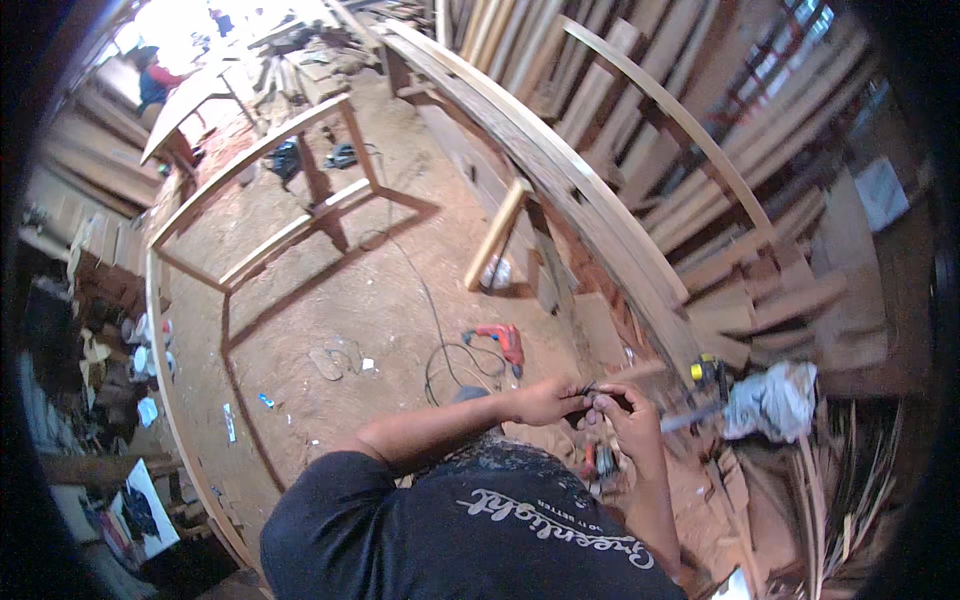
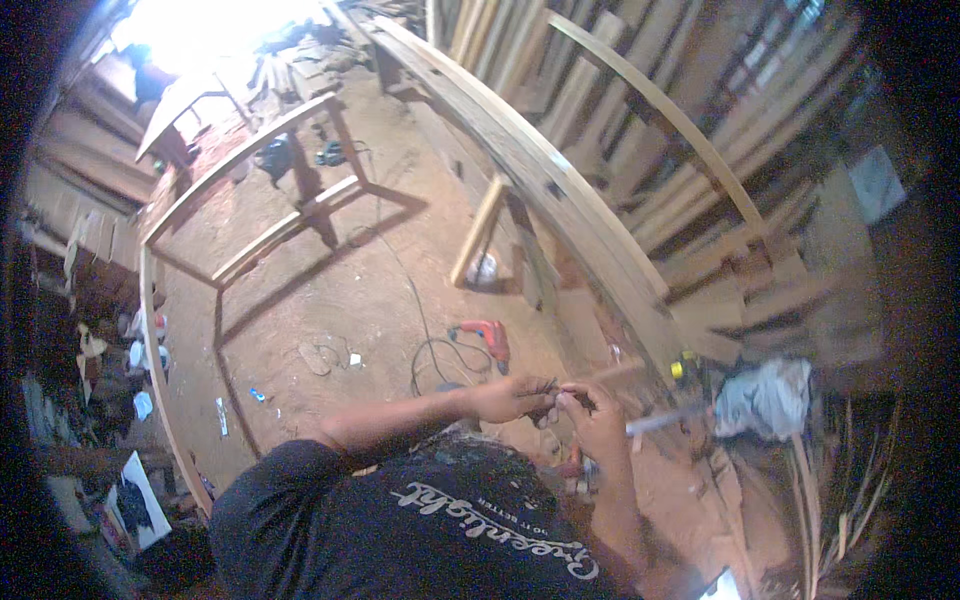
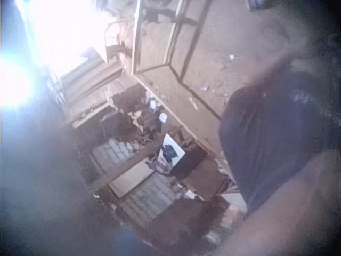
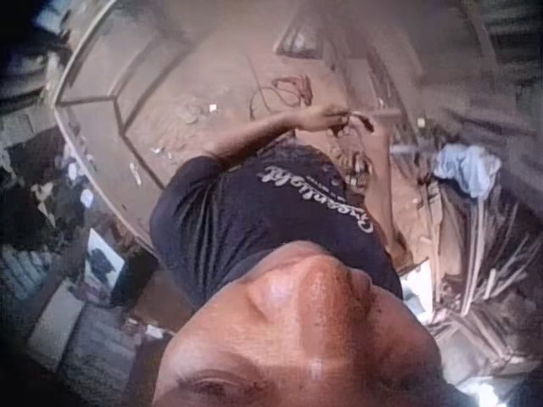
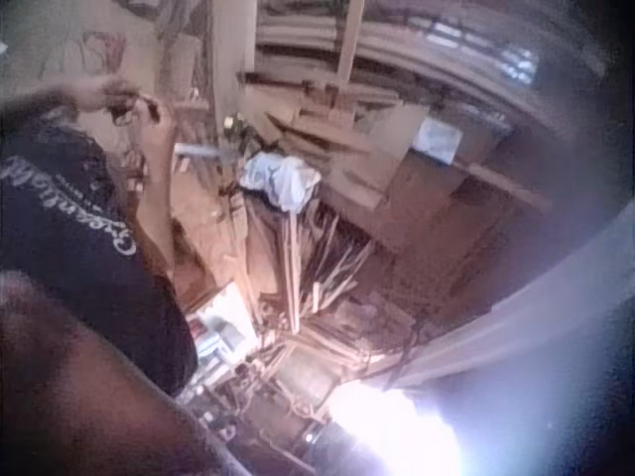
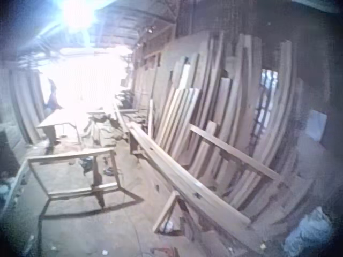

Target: The person assembles a wooden frame by applying glue to small wooden pieces and attaching them to a larger frame. They use a brush to apply glue and a hammer to secure the pieces in place.

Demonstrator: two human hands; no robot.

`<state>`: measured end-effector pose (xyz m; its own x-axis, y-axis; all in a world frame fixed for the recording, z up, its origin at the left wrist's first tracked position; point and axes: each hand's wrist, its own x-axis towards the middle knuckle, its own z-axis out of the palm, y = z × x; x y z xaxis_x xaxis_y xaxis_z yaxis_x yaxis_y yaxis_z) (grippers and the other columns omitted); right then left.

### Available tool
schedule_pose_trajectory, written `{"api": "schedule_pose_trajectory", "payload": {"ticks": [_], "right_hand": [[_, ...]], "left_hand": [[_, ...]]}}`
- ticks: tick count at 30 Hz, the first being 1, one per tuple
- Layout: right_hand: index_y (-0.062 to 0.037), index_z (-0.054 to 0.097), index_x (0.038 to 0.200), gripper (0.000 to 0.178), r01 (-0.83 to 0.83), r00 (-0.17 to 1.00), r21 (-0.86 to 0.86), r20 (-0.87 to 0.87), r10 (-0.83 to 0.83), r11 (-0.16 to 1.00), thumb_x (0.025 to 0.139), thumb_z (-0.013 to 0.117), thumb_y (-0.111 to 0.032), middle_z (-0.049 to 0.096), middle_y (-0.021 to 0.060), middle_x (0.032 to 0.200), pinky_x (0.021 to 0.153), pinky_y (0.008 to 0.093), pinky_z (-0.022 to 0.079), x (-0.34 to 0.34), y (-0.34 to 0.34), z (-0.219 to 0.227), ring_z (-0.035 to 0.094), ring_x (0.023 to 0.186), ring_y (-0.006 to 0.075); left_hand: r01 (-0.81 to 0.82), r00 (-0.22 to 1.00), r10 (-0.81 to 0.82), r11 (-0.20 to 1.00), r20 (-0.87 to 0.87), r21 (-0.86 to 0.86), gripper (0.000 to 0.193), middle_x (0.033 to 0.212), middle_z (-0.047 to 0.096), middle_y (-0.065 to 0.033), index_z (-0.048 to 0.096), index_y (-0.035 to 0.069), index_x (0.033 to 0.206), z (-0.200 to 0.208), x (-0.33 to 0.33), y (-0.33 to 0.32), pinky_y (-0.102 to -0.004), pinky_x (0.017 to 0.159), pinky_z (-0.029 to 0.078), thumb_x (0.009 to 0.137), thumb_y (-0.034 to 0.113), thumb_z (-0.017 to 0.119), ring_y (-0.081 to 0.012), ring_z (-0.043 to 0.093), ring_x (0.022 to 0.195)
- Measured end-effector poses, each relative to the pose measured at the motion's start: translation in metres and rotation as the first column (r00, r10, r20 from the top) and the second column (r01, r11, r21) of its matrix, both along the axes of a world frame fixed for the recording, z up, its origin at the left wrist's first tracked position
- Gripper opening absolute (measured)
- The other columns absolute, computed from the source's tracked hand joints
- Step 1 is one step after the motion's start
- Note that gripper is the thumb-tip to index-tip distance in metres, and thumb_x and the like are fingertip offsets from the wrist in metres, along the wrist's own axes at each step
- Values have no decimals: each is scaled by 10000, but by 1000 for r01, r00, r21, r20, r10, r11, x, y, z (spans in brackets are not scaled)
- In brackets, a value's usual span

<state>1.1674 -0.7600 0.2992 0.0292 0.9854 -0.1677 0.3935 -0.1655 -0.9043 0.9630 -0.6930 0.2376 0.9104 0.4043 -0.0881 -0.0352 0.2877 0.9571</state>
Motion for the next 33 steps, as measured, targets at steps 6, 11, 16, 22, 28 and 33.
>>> {"api": "schedule_pose_trajectory", "payload": {"ticks": [6,11,16,22,28,33], "right_hand": [[-62,746,1155,262,89,965,-34,251,-78,995,951,740,-227,736,61,951,780,316,541,-4,110,20,663,860,143],[0,744,1018,355,196,875,24,447,-186,980,973,700,-350,739,133,859,746,394,519,27,213,-9,665,781,241],[-15,704,1154,418,24,667,433,664,-337,901,910,758,-349,739,197,1038,884,455,528,49,348,-65,696,946,351],[-16,588,1375,828,122,674,-140,738,21,983,723,896,-424,631,258,1348,1089,447,464,66,454,-104,593,1275,399],[42,518,1434,912,342,570,-208,821,-27,917,716,888,-383,609,273,1384,1109,447,456,54,471,-122,580,1305,397],[-51,508,1473,853,372,598,-213,800,-57,903,744,866,-314,619,241,1384,1095,461,465,41,471,-111,578,1298,406]], "left_hand": [[-405,911,377,894,-169,-191,318,938,588,22,604,56,1314,-2,-98,35,-252,719,465,1116,265,468,-85,537,801],[-607,790,567,673,-231,-423,296,871,540,49,604,75,1326,-24,-170,55,-217,662,418,1105,224,475,-63,486,729],[-771,625,704,485,-339,-413,327,813,487,79,616,73,1364,-49,-260,87,-204,586,348,1075,200,529,-32,438,664],[-896,418,763,259,-493,-360,316,679,361,79,634,9,1269,-87,-376,191,-250,511,281,1057,239,587,-56,337,554],[-943,302,722,131,-623,-306,292,606,416,68,609,92,997,-86,-457,330,-276,444,254,1039,381,601,-83,347,458],[-975,182,727,44,-662,-220,340,625,444,62,549,173,854,-70,-457,439,-254,446,301,1023,456,630,-78,390,477]]}}
